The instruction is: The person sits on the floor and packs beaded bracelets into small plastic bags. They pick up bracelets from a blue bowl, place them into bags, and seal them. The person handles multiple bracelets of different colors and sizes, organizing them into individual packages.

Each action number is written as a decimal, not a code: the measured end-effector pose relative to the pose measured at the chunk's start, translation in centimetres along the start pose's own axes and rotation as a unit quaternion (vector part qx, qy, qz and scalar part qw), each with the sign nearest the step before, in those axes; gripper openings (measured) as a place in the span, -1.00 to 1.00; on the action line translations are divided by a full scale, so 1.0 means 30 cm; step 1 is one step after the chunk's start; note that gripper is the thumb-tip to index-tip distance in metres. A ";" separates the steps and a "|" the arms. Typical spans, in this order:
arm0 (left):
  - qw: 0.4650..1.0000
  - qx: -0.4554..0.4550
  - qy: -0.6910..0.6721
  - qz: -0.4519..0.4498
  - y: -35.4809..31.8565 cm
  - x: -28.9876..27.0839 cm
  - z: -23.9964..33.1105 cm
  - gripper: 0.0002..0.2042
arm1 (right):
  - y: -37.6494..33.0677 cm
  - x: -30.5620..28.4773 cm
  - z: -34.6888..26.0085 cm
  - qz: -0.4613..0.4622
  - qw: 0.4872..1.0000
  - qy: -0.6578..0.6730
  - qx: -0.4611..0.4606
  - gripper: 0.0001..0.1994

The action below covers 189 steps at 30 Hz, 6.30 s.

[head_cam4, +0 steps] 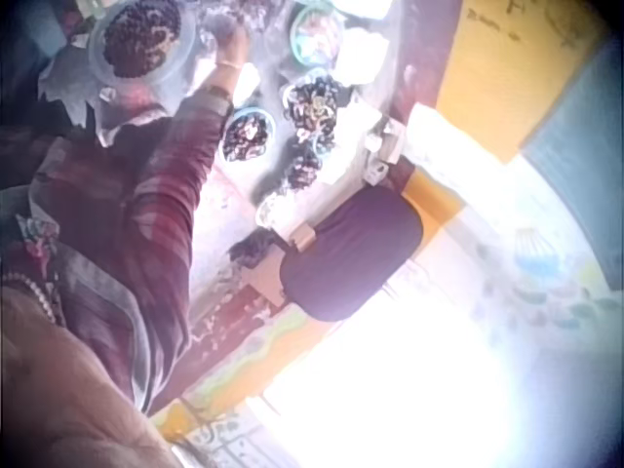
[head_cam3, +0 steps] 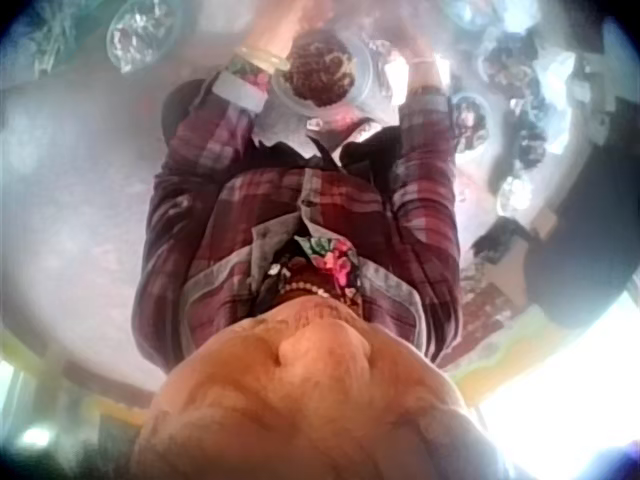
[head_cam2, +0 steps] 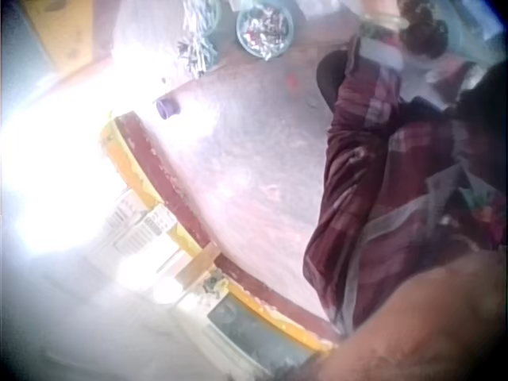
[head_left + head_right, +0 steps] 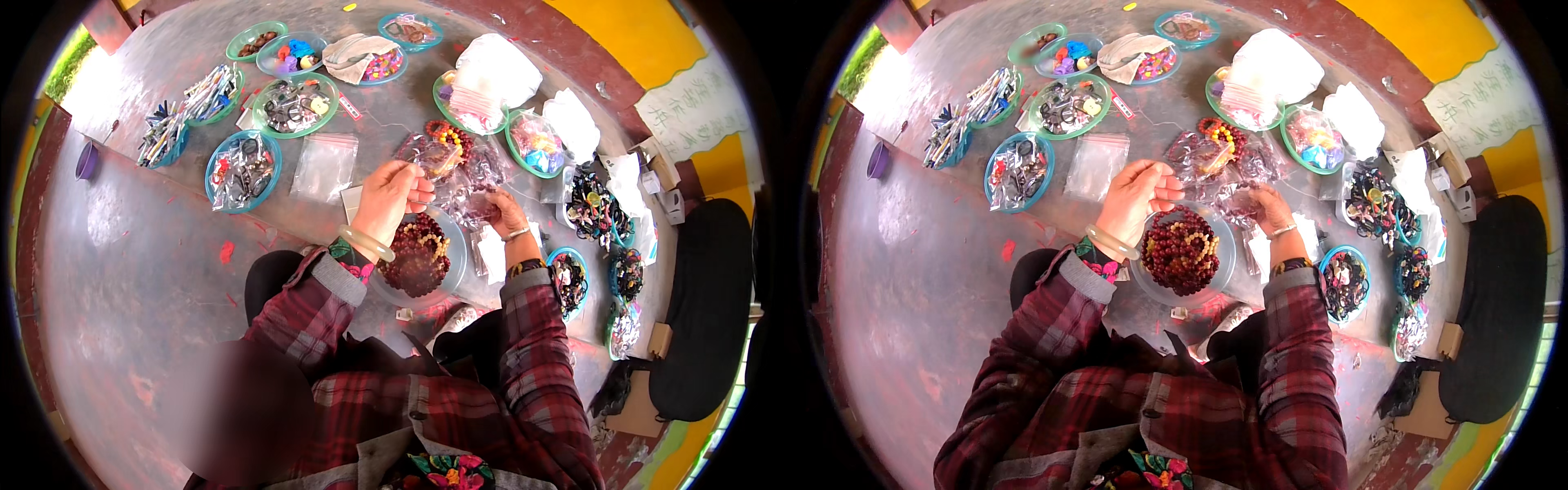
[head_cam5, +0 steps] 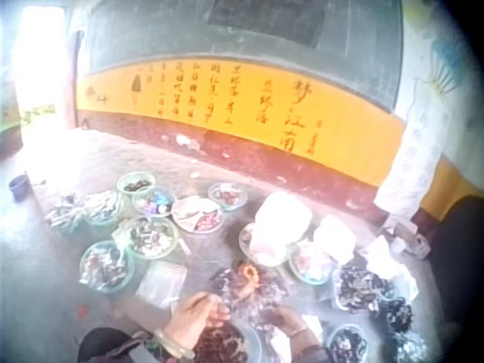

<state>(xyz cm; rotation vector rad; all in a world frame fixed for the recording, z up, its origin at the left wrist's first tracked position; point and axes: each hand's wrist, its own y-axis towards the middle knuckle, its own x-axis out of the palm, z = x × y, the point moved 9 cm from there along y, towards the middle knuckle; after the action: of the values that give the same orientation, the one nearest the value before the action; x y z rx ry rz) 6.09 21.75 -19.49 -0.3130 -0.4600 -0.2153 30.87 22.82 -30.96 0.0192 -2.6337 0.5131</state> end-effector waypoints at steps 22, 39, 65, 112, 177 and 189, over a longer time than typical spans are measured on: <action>0.775 0.303 0.507 -0.225 -0.123 0.145 -0.098 -0.87 | -0.387 0.222 0.201 0.116 0.971 -0.079 0.193 -0.69; 0.773 0.283 0.516 -0.237 -0.130 0.152 -0.094 -0.90 | -0.425 0.433 -0.043 0.059 0.774 -0.552 -0.304 -0.84; 0.990 -0.111 0.011 -0.082 -0.049 0.008 -0.134 -0.50 | -0.449 0.244 -0.210 0.149 0.961 -0.042 -0.228 -0.78; 0.993 0.095 0.062 0.011 -0.059 0.083 -0.106 -0.81 | -0.473 0.127 -0.257 0.301 0.883 -0.236 -0.271 -0.78; 0.993 0.086 -0.016 0.081 -0.041 -0.072 0.098 -0.78 | 0.165 0.239 0.064 -0.053 0.569 -0.816 -0.089 -0.67; 0.993 0.068 -0.049 0.086 -0.030 -0.093 0.102 -0.78 | 0.434 0.177 0.142 -0.013 0.550 -0.818 -0.166 -0.79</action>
<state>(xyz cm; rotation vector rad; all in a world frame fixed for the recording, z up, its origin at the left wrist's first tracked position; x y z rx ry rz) 2.17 22.33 -17.96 -0.2286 -0.5384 -0.0006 22.98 33.80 -36.76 0.7874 -4.4808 -0.3907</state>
